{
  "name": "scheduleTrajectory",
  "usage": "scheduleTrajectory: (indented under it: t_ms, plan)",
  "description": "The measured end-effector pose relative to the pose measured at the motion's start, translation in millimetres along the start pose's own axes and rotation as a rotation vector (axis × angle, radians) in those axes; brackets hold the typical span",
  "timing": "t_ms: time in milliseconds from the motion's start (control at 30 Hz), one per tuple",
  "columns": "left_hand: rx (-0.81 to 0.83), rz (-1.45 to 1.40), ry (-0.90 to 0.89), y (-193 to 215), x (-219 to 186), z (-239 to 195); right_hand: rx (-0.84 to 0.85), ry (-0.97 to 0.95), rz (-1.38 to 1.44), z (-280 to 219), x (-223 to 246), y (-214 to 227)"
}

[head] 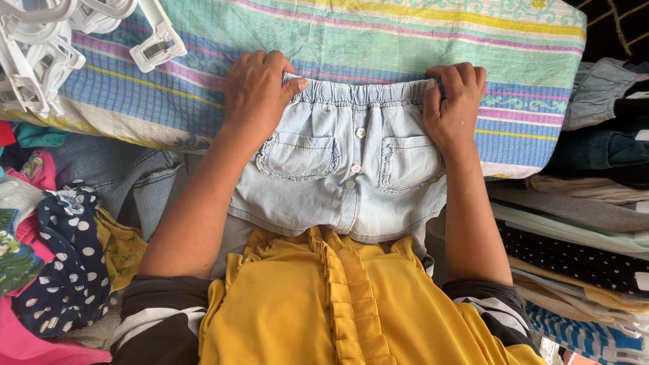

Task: The person picks up pairs of shorts from a pile, folds them, and attaches them to white plastic hangers using clips. They handle light blue denim shorts, white shorts, and pink shorts, placing each hung item onto a nearby rack.

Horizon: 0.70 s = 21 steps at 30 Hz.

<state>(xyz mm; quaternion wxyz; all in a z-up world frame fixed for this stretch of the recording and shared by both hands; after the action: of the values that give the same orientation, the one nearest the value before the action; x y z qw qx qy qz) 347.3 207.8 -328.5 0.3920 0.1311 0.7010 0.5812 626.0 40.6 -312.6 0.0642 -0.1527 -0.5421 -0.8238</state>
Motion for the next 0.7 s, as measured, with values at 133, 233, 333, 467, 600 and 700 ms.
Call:
scheduleTrajectory:
  t_ms: [133,233,333,467,600,700]
  plan:
    - [0.014,-0.114,0.067,0.6,-4.9,-3.7,-0.005,0.022,-0.012,-1.1,0.8,-0.3]
    - [-0.055,-0.044,0.030,-7.4,-6.0,-7.9,-0.018,0.035,-0.041,-3.2,-0.4,-1.9]
    - [-0.271,0.055,-0.023,16.1,-18.3,-18.1,-0.132,0.134,-0.087,-2.1,13.0,8.5]
    - [-0.422,-0.077,-0.059,21.9,-26.3,-21.9,-0.181,0.181,-0.012,-8.5,0.5,14.9]
    - [-0.488,-0.011,-0.079,19.3,-24.4,-18.3,-0.128,0.218,-0.031,-2.6,1.6,11.2]
    - [-0.538,0.099,-0.056,-6.7,-7.8,-8.8,-0.051,0.200,-0.093,-3.3,-10.3,-12.5]
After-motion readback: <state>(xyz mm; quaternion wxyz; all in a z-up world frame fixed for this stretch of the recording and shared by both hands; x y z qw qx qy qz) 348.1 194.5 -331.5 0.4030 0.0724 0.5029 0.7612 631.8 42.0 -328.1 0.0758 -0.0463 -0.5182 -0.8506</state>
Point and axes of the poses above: each hand's wrist, its own z-axis towards the middle knuckle, its own y-axis out of the back of the hand, x = y × z, the point moved 5 cm from there along z, towards the middle knuckle, and after that the axes turned 9 degrees about x, right-handed, at the moved point
